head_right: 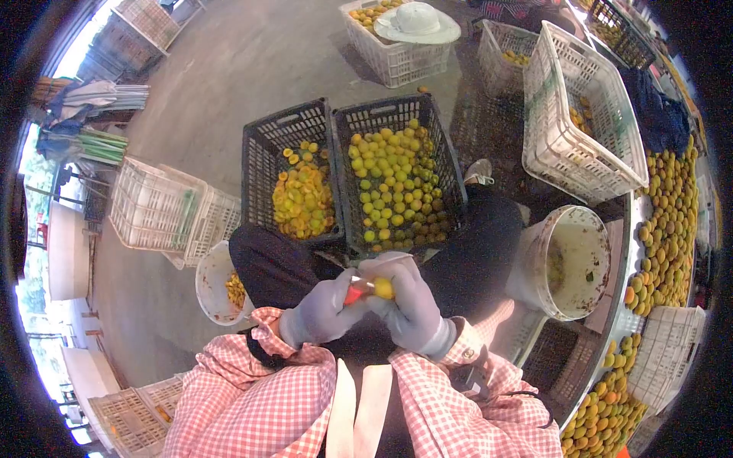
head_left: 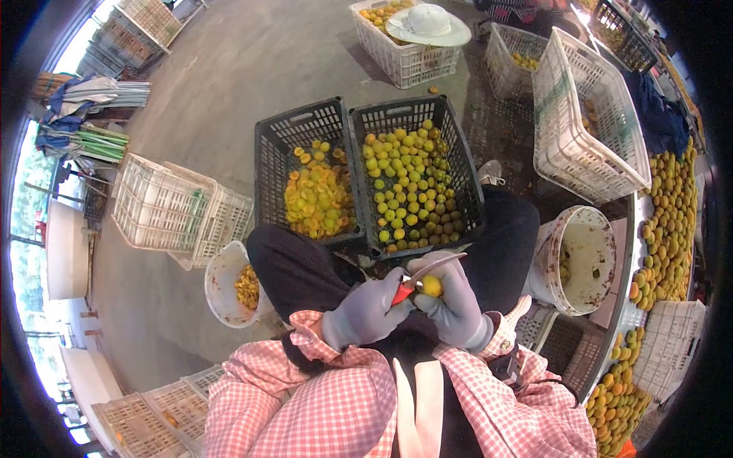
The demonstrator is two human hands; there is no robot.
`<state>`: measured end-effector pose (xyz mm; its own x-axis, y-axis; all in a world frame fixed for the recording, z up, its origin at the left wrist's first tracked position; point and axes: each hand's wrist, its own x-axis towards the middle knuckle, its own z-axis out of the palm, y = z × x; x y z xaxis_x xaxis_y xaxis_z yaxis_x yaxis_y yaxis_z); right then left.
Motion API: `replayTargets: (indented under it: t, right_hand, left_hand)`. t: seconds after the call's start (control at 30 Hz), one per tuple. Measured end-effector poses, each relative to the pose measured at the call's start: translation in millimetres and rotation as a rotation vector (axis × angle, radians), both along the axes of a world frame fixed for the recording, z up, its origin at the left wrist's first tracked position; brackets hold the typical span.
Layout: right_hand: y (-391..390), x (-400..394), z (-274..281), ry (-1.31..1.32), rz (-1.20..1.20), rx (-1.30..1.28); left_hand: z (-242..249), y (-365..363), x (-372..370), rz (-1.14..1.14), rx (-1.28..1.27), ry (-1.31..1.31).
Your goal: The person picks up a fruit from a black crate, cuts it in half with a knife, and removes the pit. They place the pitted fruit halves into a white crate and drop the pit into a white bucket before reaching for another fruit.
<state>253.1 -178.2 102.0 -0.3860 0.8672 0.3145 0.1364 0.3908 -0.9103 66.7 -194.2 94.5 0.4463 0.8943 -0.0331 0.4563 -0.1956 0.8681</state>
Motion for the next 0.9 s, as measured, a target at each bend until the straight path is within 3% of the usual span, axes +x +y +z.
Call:
replayTargets:
  t: [0.1,0.17,0.27,0.3,0.33,0.4,0.43,0.47,0.57,0.63,0.67,0.73,0.77,0.8,0.87,0.9]
  right_hand:
    - [6.2,-2.0,-4.3,-0.004,0.000,0.028]
    - [4.8,3.0,-10.2,0.698,0.157,-1.036]
    - [11.6,2.3,-18.3,0.600,0.100,-1.080]
    - [12.5,1.3,-23.3,0.514,0.090,-0.900]
    - [14.7,4.3,-23.2,0.513,0.081,-0.894]
    - [24.6,12.6,-21.2,0.472,-0.009,-0.655]
    - [31.7,14.6,-17.6,0.823,0.040,-0.750]
    - [31.0,18.2,-6.7,0.979,-0.051,-0.848]
    - [36.1,33.5,-13.3,1.022,0.027,-0.902]
    - [32.6,38.1,-19.4,0.953,0.205,-0.716]
    - [30.0,37.5,-19.4,0.953,0.203,-0.714]
    - [25.0,26.2,-7.4,0.967,0.203,-0.652]
    - [24.3,21.0,6.3,0.952,0.225,-0.632]
    - [22.3,21.0,8.7,0.955,0.226,-0.633]
    - [18.8,22.3,10.5,0.884,0.243,-0.690]
    - [18.4,22.5,8.7,0.885,0.245,-0.688]
  left_hand:
    - [-5.6,11.2,0.4,0.017,0.050,-0.112]
    - [2.1,20.0,-0.4,-0.036,0.002,0.098]
    - [-6.4,36.7,-5.3,-0.147,0.068,0.259]
    - [-9.6,38.9,-5.1,-0.123,0.088,0.239]
    - [-10.5,38.7,-2.1,-0.130,0.093,0.235]
    - [-11.6,38.7,5.6,0.195,-0.298,-0.356]
    - [9.5,38.3,6.3,0.244,-0.519,-0.781]
    - [18.0,37.8,2.1,0.278,-0.635,-0.900]
    - [45.0,34.0,-0.2,0.259,-0.706,-0.893]
    - [56.0,29.2,1.5,0.243,-0.674,-0.562]
    - [47.9,24.9,3.7,0.239,-0.674,-0.561]
    - [32.7,18.5,9.7,0.215,-0.411,-0.542]
    - [39.1,16.7,5.8,0.176,-0.208,-0.217]
    - [38.4,15.8,7.2,0.177,-0.209,-0.214]
    - [36.3,14.7,12.4,0.129,0.326,-0.020]
    - [36.7,11.9,11.1,0.128,0.314,0.063]
